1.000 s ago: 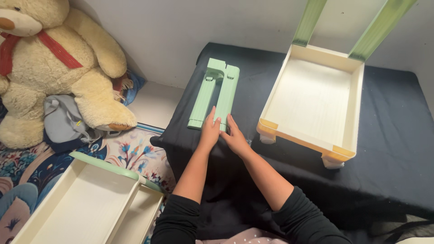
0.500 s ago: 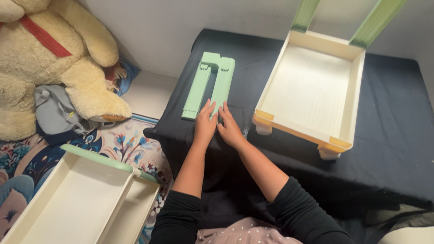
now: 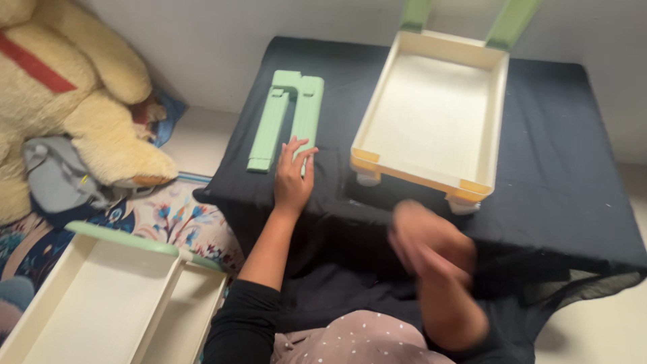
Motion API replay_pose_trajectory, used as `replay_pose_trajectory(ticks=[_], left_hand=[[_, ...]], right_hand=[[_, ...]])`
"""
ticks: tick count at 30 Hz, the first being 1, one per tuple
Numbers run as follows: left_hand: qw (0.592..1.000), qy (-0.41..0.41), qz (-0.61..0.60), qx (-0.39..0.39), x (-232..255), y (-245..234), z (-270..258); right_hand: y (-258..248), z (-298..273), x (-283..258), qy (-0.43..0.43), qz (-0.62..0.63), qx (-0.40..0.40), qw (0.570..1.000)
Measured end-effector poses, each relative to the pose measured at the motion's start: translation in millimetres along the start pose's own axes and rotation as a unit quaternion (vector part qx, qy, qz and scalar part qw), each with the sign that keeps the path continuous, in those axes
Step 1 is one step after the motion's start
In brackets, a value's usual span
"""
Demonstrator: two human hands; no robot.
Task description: The person disassembles a two-tier rolling cart by removing the side frames and then detaching the caster wheels from the bottom tray. The components are placed on the table and floor as they are removed.
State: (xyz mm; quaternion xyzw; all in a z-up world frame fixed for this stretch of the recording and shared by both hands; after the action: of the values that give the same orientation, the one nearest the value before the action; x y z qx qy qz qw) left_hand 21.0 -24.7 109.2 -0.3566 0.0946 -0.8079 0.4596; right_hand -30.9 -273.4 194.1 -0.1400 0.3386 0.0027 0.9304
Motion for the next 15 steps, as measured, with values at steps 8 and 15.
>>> replay_pose_trajectory(ticks=[8, 15], left_hand=[[0.981, 0.159, -0.060, -0.094, 139.1, 73.4, -6.1], [0.968, 0.196, -0.056, -0.146, 223.4, 139.1, -13.3]], right_hand=[[-63.0, -2.1, -25.6, -0.015, -0.023, -0.010, 1.000], [-115.5, -42.1, -33.5, 0.046, 0.003, -0.053, 0.998]])
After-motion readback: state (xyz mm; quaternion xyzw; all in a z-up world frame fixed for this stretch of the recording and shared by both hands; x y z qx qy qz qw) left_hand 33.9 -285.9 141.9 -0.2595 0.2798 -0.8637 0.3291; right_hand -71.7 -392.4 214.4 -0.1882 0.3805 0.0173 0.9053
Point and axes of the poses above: each hand's wrist, its own z-axis towards the middle knuckle, its own y-axis out of the palm, x = y × z, the point moved 8 cm from there along z, towards the middle knuckle, and after that the axes turned 1 degree about y, right-handed, at the moved point
